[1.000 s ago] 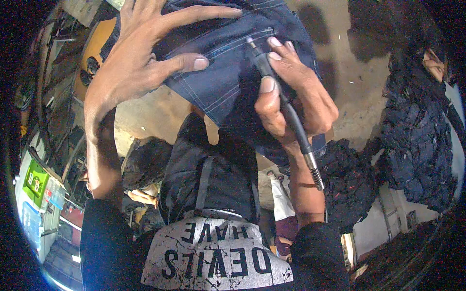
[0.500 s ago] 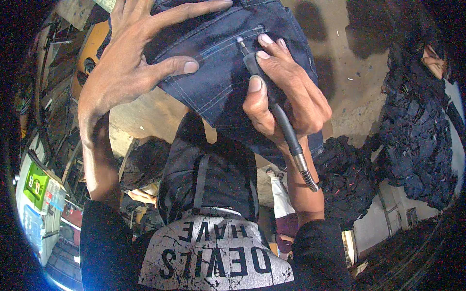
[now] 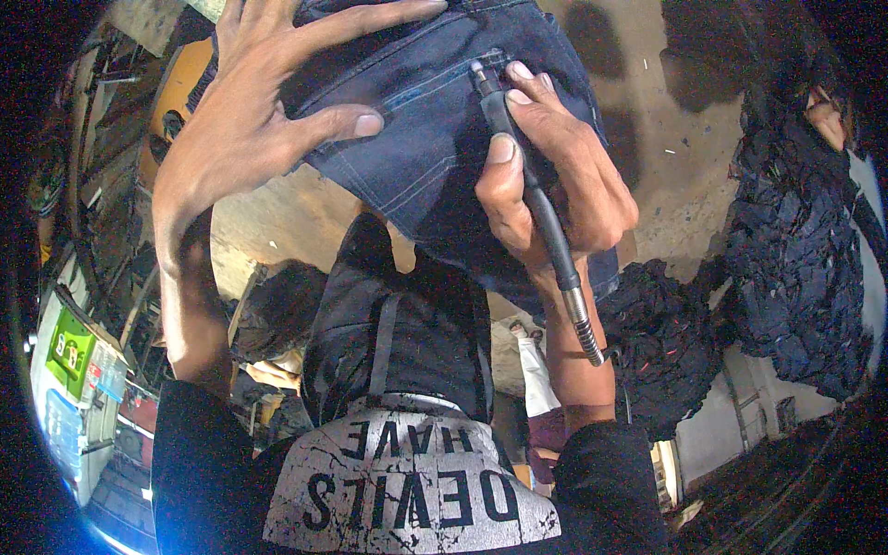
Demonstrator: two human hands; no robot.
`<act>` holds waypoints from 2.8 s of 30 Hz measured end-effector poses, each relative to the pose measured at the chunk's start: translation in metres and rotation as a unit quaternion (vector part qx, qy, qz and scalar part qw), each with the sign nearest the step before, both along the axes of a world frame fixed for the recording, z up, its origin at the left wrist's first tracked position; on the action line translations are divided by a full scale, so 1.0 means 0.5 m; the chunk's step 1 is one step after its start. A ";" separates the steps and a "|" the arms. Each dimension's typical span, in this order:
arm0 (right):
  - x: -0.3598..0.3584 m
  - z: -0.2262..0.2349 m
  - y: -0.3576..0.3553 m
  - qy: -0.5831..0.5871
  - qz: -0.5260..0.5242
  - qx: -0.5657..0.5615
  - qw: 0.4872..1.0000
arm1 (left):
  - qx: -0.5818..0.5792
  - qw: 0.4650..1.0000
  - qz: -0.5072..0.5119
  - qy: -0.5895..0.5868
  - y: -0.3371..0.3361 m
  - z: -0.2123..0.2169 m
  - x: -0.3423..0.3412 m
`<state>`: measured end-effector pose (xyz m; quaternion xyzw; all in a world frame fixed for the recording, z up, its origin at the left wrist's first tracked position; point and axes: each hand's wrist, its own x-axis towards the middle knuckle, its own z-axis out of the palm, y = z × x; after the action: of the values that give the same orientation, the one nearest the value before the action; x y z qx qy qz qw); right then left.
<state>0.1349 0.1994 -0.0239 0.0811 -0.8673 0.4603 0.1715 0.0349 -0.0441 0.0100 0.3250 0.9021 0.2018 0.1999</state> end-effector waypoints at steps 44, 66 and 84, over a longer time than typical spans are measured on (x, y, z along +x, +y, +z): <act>0.175 0.083 0.031 -0.035 0.048 -0.056 0.997 | 0.199 0.924 0.231 0.231 0.076 0.000 -0.060; -0.036 0.018 -0.097 0.040 0.202 0.020 0.978 | 0.106 0.992 -0.063 0.025 -0.094 -0.043 0.003; -0.033 0.007 -0.104 0.020 0.215 0.027 0.976 | 0.096 0.992 -0.055 0.061 -0.092 -0.067 0.016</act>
<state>0.1184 0.1473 -0.0205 0.2794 -0.8380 0.4610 0.0840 0.0429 -0.0902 -0.0235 0.4032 0.8699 0.2559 0.1235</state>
